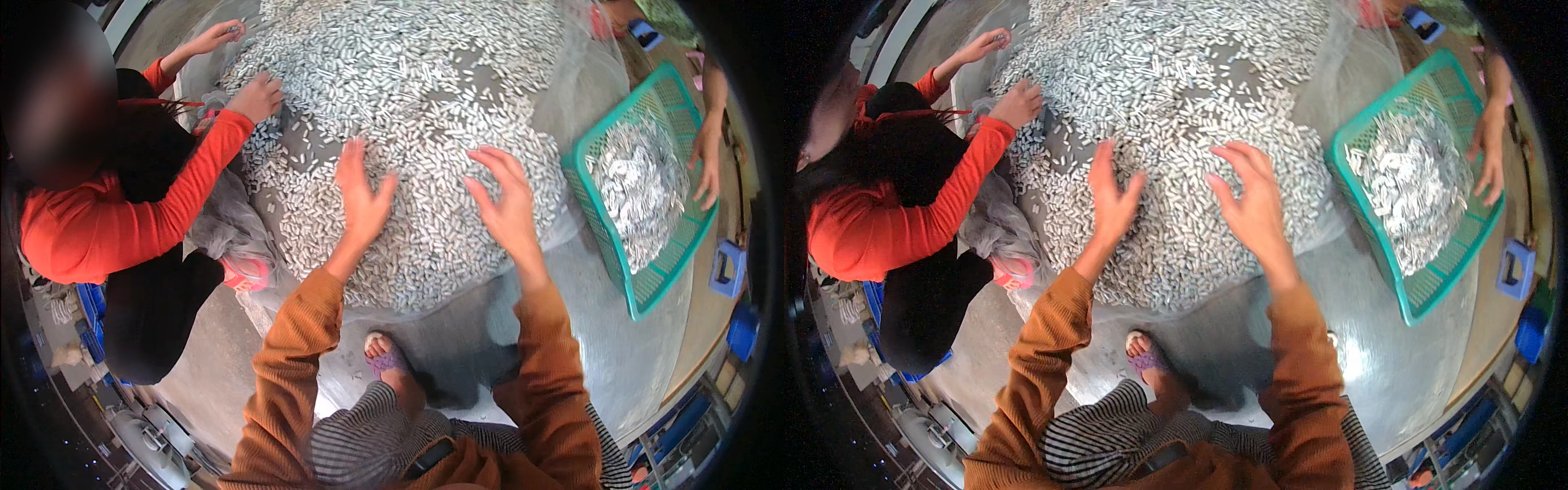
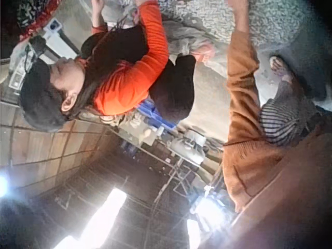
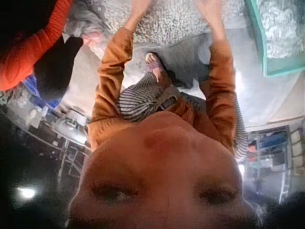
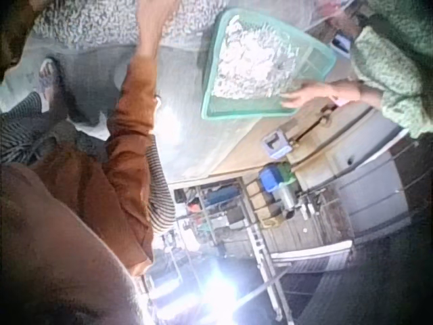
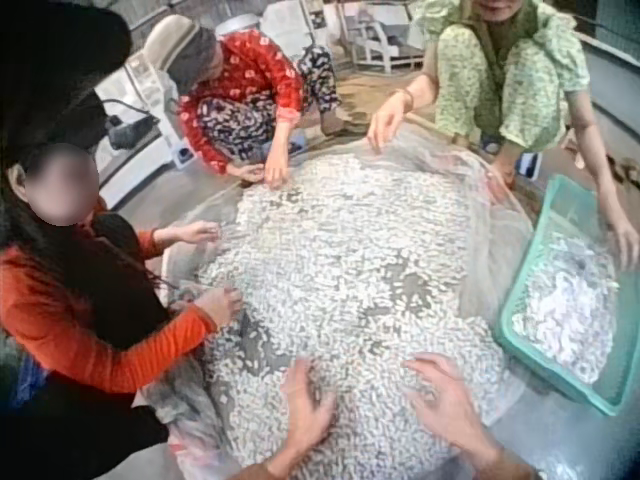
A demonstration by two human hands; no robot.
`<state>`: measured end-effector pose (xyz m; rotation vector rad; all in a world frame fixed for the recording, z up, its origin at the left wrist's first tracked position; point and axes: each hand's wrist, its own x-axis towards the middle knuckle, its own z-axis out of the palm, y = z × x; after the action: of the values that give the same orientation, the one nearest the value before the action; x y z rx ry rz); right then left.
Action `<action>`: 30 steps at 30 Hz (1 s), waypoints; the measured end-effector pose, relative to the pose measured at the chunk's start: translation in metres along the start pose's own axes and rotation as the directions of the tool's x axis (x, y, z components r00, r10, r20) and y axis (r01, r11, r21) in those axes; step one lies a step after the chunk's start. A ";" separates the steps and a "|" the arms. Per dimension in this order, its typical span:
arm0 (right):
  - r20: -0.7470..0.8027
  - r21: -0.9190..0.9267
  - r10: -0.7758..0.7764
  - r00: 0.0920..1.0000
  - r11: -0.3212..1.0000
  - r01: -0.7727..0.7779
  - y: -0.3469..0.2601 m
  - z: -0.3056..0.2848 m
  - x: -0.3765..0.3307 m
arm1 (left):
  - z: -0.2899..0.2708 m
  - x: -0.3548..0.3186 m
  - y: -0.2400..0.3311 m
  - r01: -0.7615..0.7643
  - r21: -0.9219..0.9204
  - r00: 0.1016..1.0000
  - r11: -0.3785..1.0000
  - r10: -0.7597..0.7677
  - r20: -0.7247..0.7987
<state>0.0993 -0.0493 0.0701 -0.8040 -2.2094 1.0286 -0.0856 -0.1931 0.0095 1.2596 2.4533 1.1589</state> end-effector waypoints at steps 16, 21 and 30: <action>-0.321 -0.087 -0.007 0.947 0.996 -0.022 0.058 0.180 0.140 | 0.027 0.099 -0.056 0.188 -0.209 0.940 0.960 -0.237 -0.245; -0.238 0.074 0.074 0.969 0.996 -0.058 0.037 0.180 0.110 | 0.032 0.077 -0.033 0.217 -0.342 0.944 0.914 -0.286 -0.166; 0.429 0.748 0.578 0.694 0.204 -0.632 0.001 0.152 0.031 | -0.018 0.029 -0.005 0.564 -0.824 0.672 -0.053 -0.550 0.495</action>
<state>-0.0274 -0.0968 -0.0063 -1.1309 -0.9531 2.3134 -0.1148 -0.1839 0.0247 -0.2091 1.2269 1.7817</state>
